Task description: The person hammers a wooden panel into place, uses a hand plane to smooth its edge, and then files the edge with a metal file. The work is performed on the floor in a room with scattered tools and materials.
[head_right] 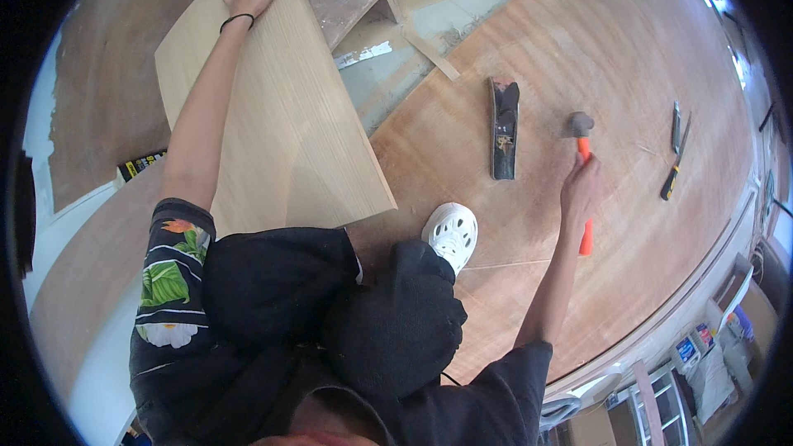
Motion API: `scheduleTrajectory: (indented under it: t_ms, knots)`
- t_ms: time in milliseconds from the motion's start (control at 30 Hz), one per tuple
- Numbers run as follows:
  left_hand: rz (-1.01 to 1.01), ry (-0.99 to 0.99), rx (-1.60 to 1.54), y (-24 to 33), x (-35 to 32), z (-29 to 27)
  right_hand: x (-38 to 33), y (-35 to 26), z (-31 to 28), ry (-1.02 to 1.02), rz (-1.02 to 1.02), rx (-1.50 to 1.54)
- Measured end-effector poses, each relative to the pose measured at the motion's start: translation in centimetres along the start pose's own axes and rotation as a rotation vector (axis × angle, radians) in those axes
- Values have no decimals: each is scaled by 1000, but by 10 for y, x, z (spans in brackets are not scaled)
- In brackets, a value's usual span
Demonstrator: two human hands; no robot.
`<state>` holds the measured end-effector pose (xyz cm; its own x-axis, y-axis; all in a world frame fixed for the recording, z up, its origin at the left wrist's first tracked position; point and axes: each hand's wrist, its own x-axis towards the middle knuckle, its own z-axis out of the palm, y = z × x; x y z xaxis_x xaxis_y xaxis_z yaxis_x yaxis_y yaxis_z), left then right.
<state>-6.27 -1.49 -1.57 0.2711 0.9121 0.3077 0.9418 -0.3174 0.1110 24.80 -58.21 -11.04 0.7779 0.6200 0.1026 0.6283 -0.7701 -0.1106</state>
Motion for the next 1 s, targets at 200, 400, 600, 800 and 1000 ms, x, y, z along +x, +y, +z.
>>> scheduleTrajectory:
  t_ms: [200, 400, 600, 800, 1000]
  knots:
    - [-49, -176, -34, -1, 4, 1, 16, -156, -96, -296, 365, 1264]
    - [-33, -154, -13, 1, 4, 3, 71, -331, -75, -862, 84, 1410]
    - [-5, -126, -4, -6, 6, 8, 109, -389, -40, -738, -91, 1320]
    - [-7, -131, 2, -6, 7, 8, 116, -391, -44, -824, -114, 1262]
    - [-20, -135, 10, -4, 5, 5, 112, -396, -43, -864, -67, 1318]
